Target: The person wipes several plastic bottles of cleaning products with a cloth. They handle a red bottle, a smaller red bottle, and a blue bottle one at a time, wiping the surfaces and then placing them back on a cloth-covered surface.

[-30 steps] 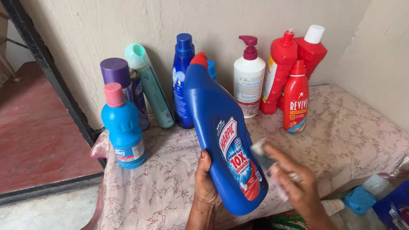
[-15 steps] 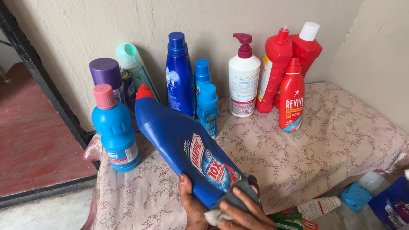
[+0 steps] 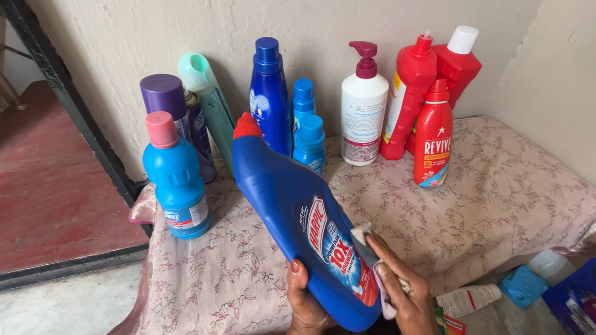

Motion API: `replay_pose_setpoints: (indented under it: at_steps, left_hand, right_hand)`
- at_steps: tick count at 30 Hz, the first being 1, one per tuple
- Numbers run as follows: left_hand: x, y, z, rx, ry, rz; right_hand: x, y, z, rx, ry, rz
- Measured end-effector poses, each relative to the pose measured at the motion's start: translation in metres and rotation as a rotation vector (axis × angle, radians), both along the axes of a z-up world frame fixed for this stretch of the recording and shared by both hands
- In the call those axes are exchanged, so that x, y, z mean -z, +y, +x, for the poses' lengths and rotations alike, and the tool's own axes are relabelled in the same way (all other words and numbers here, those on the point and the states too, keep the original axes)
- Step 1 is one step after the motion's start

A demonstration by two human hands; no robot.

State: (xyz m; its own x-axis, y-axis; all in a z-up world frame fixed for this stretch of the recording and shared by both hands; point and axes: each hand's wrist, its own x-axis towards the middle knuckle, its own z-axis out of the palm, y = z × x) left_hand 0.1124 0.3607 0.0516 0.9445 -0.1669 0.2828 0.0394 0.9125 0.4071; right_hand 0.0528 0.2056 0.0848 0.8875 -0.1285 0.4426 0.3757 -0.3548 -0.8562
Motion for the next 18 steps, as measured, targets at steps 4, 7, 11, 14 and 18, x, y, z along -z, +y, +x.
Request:
replay_pose_setpoints:
  at_steps: [4, 7, 11, 14, 18]
  left_hand:
    - [0.006, -0.001, 0.007, -0.188, -0.041, 0.015]
    - [0.012, 0.000, 0.014, -0.241, 0.006, -0.009]
    - [0.018, 0.003, 0.021, -0.313, 0.079, 0.052]
    - [0.013, 0.000, 0.022, -0.297, 0.060, 0.123]
    - [0.001, -0.007, 0.005, -0.124, -0.048, 0.104]
  right_hand:
    - [0.007, 0.015, -0.004, -0.117, -0.403, -0.180]
    - [0.013, 0.027, -0.016, -0.093, -0.504, -0.376]
    - [0.012, 0.031, -0.011, -0.142, -0.605, -0.463]
    - [0.004, 0.021, -0.010, -0.180, -0.450, -0.388]
    - [-0.008, 0.004, -0.001, -0.229, -0.120, -0.109]
